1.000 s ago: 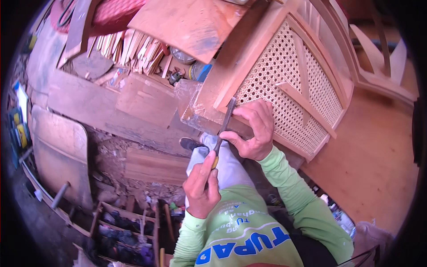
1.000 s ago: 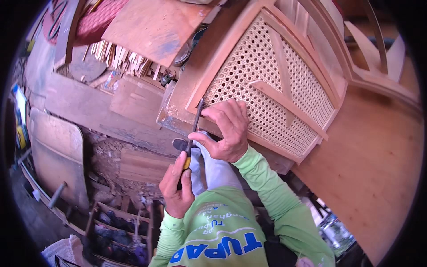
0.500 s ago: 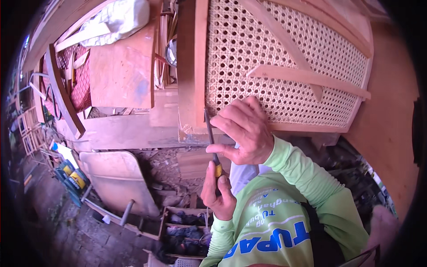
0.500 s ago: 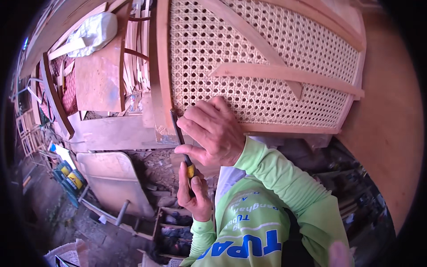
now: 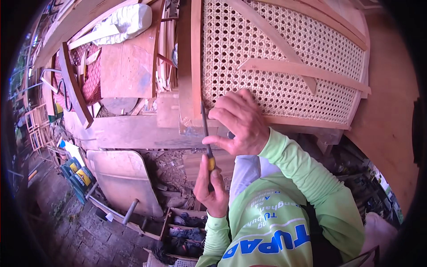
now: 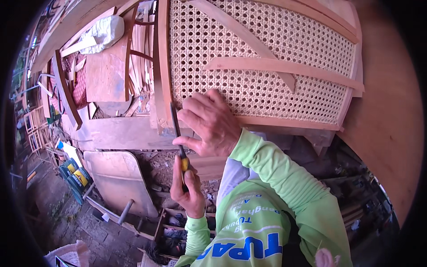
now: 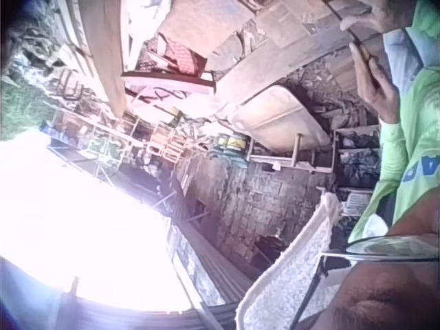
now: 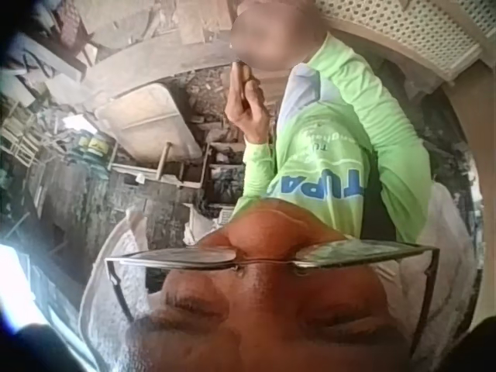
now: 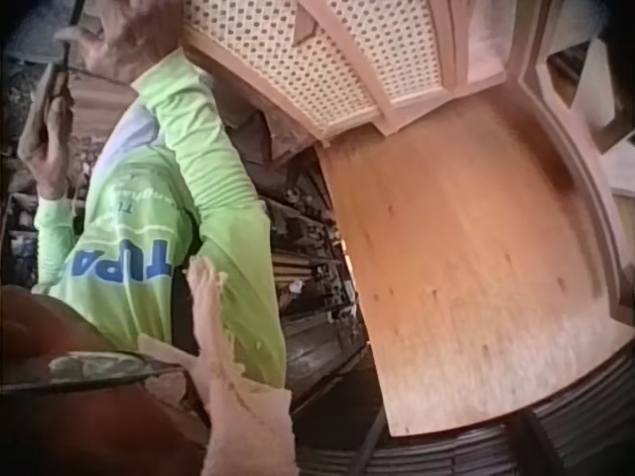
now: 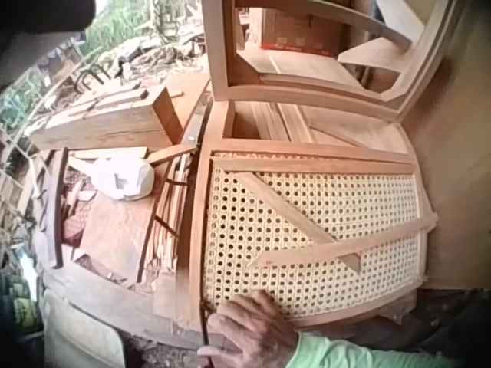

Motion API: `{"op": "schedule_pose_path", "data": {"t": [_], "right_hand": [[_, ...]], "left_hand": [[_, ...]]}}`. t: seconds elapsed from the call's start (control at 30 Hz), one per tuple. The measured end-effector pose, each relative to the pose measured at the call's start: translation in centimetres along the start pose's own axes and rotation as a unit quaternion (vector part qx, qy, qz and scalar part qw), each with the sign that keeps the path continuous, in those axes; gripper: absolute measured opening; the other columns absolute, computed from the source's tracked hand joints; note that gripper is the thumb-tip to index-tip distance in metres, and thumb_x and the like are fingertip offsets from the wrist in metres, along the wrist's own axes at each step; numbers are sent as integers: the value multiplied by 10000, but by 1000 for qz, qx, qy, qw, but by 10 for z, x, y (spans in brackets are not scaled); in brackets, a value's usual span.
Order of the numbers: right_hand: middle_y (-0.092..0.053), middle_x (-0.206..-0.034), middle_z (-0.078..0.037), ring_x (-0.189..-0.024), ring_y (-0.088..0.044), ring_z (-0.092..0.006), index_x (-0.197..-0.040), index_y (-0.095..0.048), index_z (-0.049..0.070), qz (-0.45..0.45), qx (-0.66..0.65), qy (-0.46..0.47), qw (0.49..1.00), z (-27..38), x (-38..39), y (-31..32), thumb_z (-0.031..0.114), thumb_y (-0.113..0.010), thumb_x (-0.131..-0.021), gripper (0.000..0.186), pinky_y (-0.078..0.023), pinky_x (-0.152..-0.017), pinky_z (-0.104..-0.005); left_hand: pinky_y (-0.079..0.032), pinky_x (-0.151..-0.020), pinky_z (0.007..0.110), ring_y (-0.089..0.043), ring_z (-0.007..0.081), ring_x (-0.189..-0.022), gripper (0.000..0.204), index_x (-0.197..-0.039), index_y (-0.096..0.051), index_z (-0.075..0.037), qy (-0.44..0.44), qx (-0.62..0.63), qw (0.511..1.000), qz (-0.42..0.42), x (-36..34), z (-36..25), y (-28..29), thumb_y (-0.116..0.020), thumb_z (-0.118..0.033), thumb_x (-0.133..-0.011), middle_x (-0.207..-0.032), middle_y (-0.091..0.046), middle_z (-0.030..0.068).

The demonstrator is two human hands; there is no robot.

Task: Trimming excess cane webbing and fitting it into a wooden chair frame.

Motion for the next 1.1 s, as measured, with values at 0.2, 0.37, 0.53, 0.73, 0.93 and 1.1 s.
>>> {"op": "schedule_pose_path", "data": {"t": [0.2,0.37,0.53,0.73,0.93,1.1], "right_hand": [[-584,-929,-70,-926,-621,-285,-943,-619,102,-11,-18,1,1000,3,4,5,495,-921,-845,505,-428,-861,-431],[-577,-905,-67,-861,-595,-274,-913,-605,107,-28,-15,23,999,-3,-3,7,313,-889,-877,353,-399,-818,-417],[-558,-860,-78,-811,-582,-277,-884,-591,91,-25,-40,20,999,1,2,3,69,-703,-842,122,-388,-796,-422],[-559,-864,-84,-810,-585,-275,-878,-582,86,-45,-36,18,998,-4,3,4,87,-681,-871,99,-392,-798,-419],[-556,-838,-76,-805,-582,-273,-869,-579,83,-42,-16,38,998,-1,0,10,87,-664,-883,87,-407,-784,-422],[-558,-844,-84,-793,-578,-290,-874,-578,75,-54,-36,34,997,2,-1,11,96,-661,-886,86,-408,-782,-426]], "left_hand": [[-378,-623,171,-484,13,-714,491,-1636,-556,-25,-75,-64,995,-5,3,6,3,-576,-36,-1146,-1003,-666,-10],[-374,-617,175,-475,11,-703,494,-1634,-563,-34,-81,-63,995,-3,-9,14,-3,-571,-14,-1141,-1002,-670,-11],[-369,-606,180,-470,8,-696,494,-1625,-575,-31,-79,-43,996,-7,-15,14,-5,-564,10,-1133,-988,-679,-14],[-364,-604,187,-459,9,-692,490,-1622,-581,-31,-108,-73,991,-11,-5,22,4,-568,4,-1133,-936,-633,-37],[-366,-607,185,-462,9,-698,480,-1611,-596,-32,-120,-90,989,-13,-5,17,3,-561,4,-1134,-939,-640,-43],[-348,-604,180,-447,3,-689,480,-1629,-581,-49,-29,41,999,-9,-11,-4,-8,-570,-26,-1150,-935,-632,-42]]}}
Point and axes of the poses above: each hand's wrist, its own x-axis away from the middle knuckle, its own y-axis out of the back of the hand, z = x × y, the point moved 7 cm from there along -x, towards the middle knuckle
